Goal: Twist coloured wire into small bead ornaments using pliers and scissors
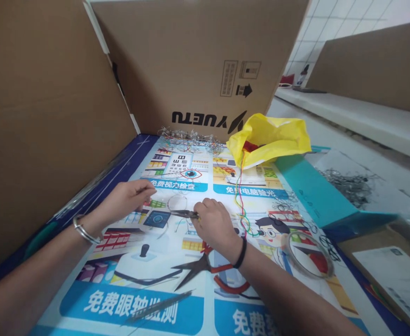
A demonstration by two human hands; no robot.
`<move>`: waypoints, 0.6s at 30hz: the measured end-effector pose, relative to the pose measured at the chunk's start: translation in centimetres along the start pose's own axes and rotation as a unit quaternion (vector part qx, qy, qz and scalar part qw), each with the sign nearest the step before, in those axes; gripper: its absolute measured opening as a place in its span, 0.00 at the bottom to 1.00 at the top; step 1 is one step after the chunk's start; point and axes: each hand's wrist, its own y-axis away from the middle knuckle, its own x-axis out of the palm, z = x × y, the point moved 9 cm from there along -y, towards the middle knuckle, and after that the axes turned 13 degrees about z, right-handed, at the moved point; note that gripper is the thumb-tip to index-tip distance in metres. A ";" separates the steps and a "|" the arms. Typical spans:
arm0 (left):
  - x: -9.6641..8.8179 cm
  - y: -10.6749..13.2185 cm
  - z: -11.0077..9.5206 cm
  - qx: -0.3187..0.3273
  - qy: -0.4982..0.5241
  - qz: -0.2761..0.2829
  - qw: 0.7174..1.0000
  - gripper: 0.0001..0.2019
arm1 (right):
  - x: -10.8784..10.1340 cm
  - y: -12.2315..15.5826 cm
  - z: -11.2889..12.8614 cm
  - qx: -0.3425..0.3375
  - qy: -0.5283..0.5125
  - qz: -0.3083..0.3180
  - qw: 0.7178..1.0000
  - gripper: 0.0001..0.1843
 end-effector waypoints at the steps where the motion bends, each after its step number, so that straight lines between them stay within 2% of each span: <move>1: -0.3 -0.2 0.8 -0.015 -0.011 0.017 1.000 0.11 | 0.1 -0.1 -0.4 0.006 -0.022 -0.004 1.000 0.05; 5: -0.3 -0.6 3.9 -0.078 -0.041 0.101 0.991 0.11 | 0.6 -0.3 -1.3 0.018 -0.078 -0.001 0.997 0.05; 8: 0.0 -0.8 5.1 -0.095 -0.088 0.130 0.983 0.11 | 0.9 -0.4 -1.2 0.013 -0.083 0.008 0.996 0.05; 18: 0.9 -1.5 5.0 -0.060 -0.261 0.126 0.955 0.14 | 0.6 -0.5 -1.6 0.022 -0.108 0.004 0.994 0.07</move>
